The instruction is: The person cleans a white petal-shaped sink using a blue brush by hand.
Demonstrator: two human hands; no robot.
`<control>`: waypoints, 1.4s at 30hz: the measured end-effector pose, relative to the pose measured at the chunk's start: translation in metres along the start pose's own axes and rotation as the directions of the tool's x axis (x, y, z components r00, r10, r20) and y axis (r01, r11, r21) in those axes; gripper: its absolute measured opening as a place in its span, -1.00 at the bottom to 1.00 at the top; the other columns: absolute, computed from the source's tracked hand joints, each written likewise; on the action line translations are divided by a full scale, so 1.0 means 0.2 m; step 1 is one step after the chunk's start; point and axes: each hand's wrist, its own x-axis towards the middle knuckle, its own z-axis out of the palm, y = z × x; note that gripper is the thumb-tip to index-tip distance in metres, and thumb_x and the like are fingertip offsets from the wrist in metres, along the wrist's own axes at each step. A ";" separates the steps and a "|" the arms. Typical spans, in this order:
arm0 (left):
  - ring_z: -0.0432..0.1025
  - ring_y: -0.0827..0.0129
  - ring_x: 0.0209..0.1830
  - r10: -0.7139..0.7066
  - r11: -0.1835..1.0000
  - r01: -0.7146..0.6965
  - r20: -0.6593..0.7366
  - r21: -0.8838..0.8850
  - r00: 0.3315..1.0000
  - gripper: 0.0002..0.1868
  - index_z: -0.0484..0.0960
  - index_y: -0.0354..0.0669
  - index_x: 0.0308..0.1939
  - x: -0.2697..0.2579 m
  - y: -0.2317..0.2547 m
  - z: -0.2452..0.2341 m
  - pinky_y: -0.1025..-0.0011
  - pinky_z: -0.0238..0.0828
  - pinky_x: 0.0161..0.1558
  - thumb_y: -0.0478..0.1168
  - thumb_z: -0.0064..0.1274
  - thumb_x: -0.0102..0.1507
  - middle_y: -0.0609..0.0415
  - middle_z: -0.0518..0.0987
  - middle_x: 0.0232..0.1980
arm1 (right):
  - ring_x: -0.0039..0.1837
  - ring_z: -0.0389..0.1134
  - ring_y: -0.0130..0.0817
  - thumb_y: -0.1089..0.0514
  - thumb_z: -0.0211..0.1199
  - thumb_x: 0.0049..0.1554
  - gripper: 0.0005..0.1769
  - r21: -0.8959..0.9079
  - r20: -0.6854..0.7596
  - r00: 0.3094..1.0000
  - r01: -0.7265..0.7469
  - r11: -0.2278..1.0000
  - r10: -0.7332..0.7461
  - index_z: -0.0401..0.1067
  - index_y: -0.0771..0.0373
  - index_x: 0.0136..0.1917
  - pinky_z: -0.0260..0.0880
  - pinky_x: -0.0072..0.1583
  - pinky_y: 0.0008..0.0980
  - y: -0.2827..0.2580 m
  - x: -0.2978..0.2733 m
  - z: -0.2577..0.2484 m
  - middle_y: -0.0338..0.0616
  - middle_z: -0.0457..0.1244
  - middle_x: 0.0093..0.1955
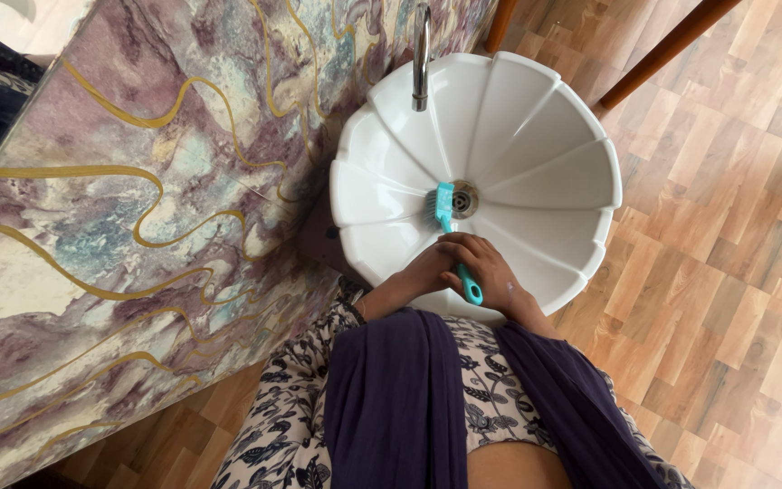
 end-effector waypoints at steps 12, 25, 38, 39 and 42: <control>0.53 0.03 -0.12 0.007 1.000 -0.007 -0.012 -0.013 1.000 -0.82 0.57 -0.28 -0.23 0.00 0.00 0.00 0.16 0.48 -0.09 -0.22 0.10 0.20 -0.11 0.62 -0.21 | 0.36 0.30 0.04 -0.12 0.24 0.20 -0.45 -0.027 -0.006 0.999 0.037 0.999 -0.037 0.38 0.23 0.33 0.28 0.38 0.00 0.00 0.01 0.00 0.03 0.27 0.36; 0.53 0.27 -0.08 -0.022 0.997 0.028 0.081 -0.079 0.996 -0.84 0.56 -0.19 -0.06 -0.02 0.09 0.16 0.29 0.55 -0.04 -0.31 0.02 0.28 0.04 0.60 -0.09 | 0.30 0.41 -0.04 -0.40 0.11 0.09 -0.34 0.048 -0.255 0.837 0.512 0.858 -0.485 0.54 0.18 0.08 0.33 0.34 -0.05 0.09 -0.07 0.03 -0.09 0.41 0.11; 0.51 0.02 0.14 -0.033 0.992 0.030 0.025 0.124 0.999 -0.60 0.49 -0.38 0.09 0.07 -0.18 0.24 0.10 0.45 0.16 -0.16 0.03 0.28 -0.28 0.57 0.06 | 0.13 0.43 0.04 -0.43 -0.20 0.14 -0.16 0.056 0.107 0.993 0.052 0.997 -0.057 0.44 0.21 0.31 0.45 0.17 -0.06 -0.02 0.08 -0.19 0.08 0.34 0.20; 0.51 0.02 0.14 -0.035 0.991 0.032 0.022 0.126 0.999 -0.60 0.49 -0.38 0.09 0.04 -0.14 0.23 0.10 0.45 0.16 -0.16 0.03 0.28 -0.28 0.57 0.06 | 0.09 0.45 -0.03 -0.44 -0.23 0.10 -0.14 0.114 0.137 0.990 0.013 0.993 -0.029 0.44 0.18 0.32 0.48 0.13 -0.12 -0.06 0.05 -0.21 0.05 0.35 0.18; 0.50 0.01 0.12 0.045 0.960 -0.049 0.023 0.274 0.999 -0.60 0.51 -0.35 0.08 0.01 -0.22 0.26 0.10 0.45 0.14 -0.15 0.05 0.25 -0.26 0.57 0.06 | 0.21 0.41 0.12 -0.47 -0.14 0.21 -0.18 0.087 0.067 0.992 0.105 0.991 -0.111 0.45 0.22 0.30 0.44 0.21 -0.01 -0.09 0.06 -0.13 0.12 0.34 0.25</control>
